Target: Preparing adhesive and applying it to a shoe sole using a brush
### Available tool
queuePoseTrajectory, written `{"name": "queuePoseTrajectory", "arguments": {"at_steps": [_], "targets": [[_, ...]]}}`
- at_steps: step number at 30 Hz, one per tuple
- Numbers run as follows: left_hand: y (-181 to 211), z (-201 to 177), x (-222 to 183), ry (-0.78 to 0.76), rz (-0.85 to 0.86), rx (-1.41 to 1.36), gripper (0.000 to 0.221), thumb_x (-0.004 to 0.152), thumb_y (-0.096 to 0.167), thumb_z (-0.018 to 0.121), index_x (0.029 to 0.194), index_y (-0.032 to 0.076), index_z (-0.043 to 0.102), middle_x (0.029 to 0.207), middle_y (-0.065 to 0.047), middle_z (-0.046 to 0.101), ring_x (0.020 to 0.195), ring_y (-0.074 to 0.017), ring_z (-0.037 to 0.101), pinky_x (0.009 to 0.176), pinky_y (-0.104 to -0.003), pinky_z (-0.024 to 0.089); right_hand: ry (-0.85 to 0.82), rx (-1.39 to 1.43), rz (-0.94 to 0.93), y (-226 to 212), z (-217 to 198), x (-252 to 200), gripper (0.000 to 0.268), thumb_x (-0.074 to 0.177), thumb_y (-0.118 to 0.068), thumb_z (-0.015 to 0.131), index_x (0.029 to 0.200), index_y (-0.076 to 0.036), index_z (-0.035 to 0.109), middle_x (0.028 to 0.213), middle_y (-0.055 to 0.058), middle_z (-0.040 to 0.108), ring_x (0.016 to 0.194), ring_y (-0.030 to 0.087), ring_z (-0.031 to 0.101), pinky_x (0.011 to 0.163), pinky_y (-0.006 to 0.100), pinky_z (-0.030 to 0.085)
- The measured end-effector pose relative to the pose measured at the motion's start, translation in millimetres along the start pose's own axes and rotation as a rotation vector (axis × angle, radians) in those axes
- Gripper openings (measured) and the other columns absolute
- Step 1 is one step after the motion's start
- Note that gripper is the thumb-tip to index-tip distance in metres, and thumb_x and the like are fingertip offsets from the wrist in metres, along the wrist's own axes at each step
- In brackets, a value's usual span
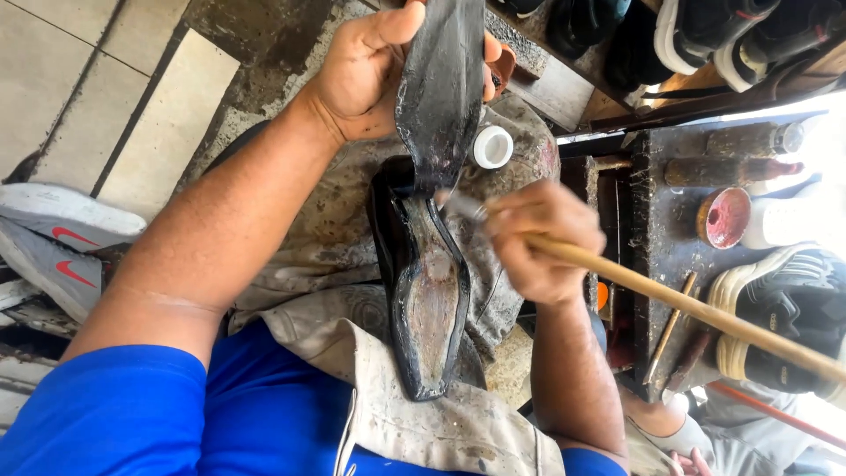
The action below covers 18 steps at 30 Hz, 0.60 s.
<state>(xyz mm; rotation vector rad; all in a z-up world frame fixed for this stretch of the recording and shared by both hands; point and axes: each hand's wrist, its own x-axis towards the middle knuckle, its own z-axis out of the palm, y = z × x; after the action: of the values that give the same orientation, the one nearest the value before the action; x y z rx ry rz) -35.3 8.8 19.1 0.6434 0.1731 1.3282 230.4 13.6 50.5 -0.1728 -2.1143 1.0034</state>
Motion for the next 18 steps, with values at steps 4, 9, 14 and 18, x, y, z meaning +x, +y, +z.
{"name": "queuePoseTrajectory", "arguments": {"at_steps": [4,9,14,18], "targets": [[-4.6,3.0,-6.9,-0.015,0.038,-0.01,0.073,0.089,0.053,0.069,0.132,-0.006,0.06,0.117,-0.026,0.07,0.11,-0.0308,0.072,0.102,-0.041,0.06,0.031,0.014,0.064,-6.6,1.1,5.4,0.011,0.081,0.007,0.07,0.084,-0.003,0.065,0.079,0.012,0.069,0.075,0.023,0.073,0.063,0.029,0.059],[-9.9,6.3,-6.4,-0.018,-0.026,-0.141,0.069,0.09,0.048,0.064,0.136,-0.003,0.057,0.118,-0.029,0.068,0.108,-0.0401,0.07,0.104,-0.051,0.058,-0.011,0.078,0.207,-11.1,8.2,15.2,0.013,0.082,0.006,0.075,0.085,-0.003,0.065,0.087,0.016,0.071,0.073,0.023,0.072,0.063,0.029,0.058],[-28.4,0.1,-2.4,0.052,-0.016,-0.292,0.076,0.09,0.053,0.067,0.142,-0.001,0.058,0.124,-0.016,0.068,0.107,-0.0329,0.07,0.097,-0.052,0.06,-0.121,0.024,0.25,-6.1,20.2,23.7,0.01,0.087,0.0,0.076,0.088,-0.004,0.066,0.091,0.017,0.073,0.081,0.025,0.075,0.078,0.035,0.062],[-35.1,-4.3,-3.7,0.056,0.006,-0.302,0.073,0.091,0.054,0.066,0.141,0.001,0.059,0.126,-0.013,0.067,0.106,-0.0316,0.071,0.098,-0.051,0.06,-0.131,0.288,0.226,-7.2,11.7,23.8,0.011,0.084,0.009,0.068,0.085,-0.001,0.063,0.086,0.014,0.068,0.073,0.023,0.069,0.074,0.036,0.065]]}}
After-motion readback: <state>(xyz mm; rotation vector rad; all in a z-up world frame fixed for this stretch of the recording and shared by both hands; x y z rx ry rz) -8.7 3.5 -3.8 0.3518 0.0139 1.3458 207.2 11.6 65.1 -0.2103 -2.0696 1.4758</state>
